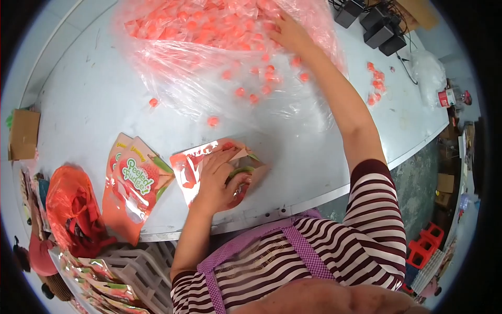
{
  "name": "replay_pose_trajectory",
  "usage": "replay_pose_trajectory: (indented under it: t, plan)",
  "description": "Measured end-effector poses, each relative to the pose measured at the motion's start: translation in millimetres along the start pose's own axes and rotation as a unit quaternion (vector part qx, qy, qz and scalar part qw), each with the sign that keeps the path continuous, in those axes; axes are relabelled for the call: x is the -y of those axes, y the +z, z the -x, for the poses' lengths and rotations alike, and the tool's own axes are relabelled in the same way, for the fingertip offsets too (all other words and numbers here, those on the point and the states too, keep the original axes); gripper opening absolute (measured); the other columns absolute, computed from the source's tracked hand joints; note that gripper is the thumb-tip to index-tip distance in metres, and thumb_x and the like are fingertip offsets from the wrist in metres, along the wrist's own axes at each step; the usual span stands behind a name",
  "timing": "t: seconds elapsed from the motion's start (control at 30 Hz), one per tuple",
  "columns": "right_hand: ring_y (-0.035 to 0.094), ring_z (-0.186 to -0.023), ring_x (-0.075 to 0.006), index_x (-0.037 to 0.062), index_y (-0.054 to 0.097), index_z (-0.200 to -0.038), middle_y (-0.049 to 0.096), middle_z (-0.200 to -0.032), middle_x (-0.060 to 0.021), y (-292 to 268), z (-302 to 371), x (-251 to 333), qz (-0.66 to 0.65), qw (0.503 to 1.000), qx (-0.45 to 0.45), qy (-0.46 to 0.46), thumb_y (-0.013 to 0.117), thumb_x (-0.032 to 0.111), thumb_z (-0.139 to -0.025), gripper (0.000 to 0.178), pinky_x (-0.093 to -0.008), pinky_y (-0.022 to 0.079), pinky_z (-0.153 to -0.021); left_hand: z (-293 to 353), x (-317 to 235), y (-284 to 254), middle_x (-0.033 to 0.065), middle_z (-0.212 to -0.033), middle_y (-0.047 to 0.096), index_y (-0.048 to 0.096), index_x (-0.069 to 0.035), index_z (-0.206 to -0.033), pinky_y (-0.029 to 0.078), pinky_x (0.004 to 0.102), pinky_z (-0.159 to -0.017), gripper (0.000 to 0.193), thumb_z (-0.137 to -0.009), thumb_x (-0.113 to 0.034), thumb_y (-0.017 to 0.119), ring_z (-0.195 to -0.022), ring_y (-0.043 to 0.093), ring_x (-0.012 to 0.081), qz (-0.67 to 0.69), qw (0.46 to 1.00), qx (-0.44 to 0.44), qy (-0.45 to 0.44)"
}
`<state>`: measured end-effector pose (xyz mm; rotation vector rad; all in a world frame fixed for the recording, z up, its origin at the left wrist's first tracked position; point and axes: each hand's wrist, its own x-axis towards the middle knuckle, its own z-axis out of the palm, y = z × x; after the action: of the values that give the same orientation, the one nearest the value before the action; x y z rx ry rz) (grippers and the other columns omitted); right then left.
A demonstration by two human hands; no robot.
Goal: Packaging small round pink items into printed plastic bags at a workstation.
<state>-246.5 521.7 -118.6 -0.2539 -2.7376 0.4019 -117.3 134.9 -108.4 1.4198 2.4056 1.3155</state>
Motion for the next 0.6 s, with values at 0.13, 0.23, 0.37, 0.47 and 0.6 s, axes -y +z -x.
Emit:
replay_pose_trajectory:
  t: [0.13,0.23,0.37,0.47,0.6]
  plan:
    - [0.052,-0.104,-0.0308,0.0119,0.058,-0.116,0.049,-0.119,-0.0163,-18.7,48.4,4.1,-0.063,0.997,0.028,-0.033,0.061,0.032,-0.079,0.043,-0.0383,0.044,-0.087,2.8,0.7,0.0,0.0193,-0.115,0.057,0.048,-0.001,-0.078,0.042,0.0403,-0.084,0.03,-0.064,-0.008,0.074,-0.1,0.052,0.0363,-0.02,1.0,0.001,0.009]
    - [0.05,-0.105,-0.0313,0.0124,0.059,-0.116,0.051,-0.115,-0.0149,-35.0,92.8,15.3,0.015,0.997,0.002,-0.082,0.063,0.032,-0.078,0.042,-0.0398,0.04,-0.091,3.8,-1.5,0.8,0.0194,-0.114,0.056,0.051,0.0,-0.08,0.042,0.0399,-0.086,0.026,-0.067,-0.006,0.072,-0.101,0.051,0.0359,-0.007,1.0,0.005,0.004]
    - [0.044,-0.113,-0.0306,0.016,0.062,-0.111,0.05,-0.116,-0.011,-51.7,132.2,38.3,-0.098,0.987,0.123,-0.042,0.064,0.035,-0.076,0.04,-0.0455,0.034,-0.096,9.3,3.2,3.9,0.0194,-0.113,0.057,0.054,0.001,-0.08,0.04,0.04,-0.086,0.023,-0.067,-0.007,0.072,-0.1,0.051,0.0348,0.006,1.0,0.004,-0.017]
    - [0.043,-0.114,-0.0307,0.0164,0.065,-0.106,0.052,-0.117,-0.0111,-69.0,155.3,55.4,-0.063,0.981,0.105,-0.15,0.069,0.032,-0.073,0.037,-0.0449,0.032,-0.098,7.5,2.2,5.1,0.0193,-0.112,0.058,0.054,0.0,-0.076,0.039,0.0397,-0.085,0.022,-0.067,-0.008,0.072,-0.098,0.051,0.0349,0.011,1.0,0.003,-0.02]
    - [0.047,-0.111,-0.0299,0.0135,0.066,-0.104,0.056,-0.117,-0.0099,-103.1,176.0,61.1,-0.094,0.977,0.024,-0.189,0.069,0.025,-0.074,0.032,-0.039,0.036,-0.096,7.9,6.1,5.0,0.0172,-0.105,0.059,0.058,-0.001,-0.08,0.04,0.0392,-0.084,0.021,-0.067,-0.007,0.072,-0.096,0.051,0.0333,0.0,0.999,0.012,-0.044]
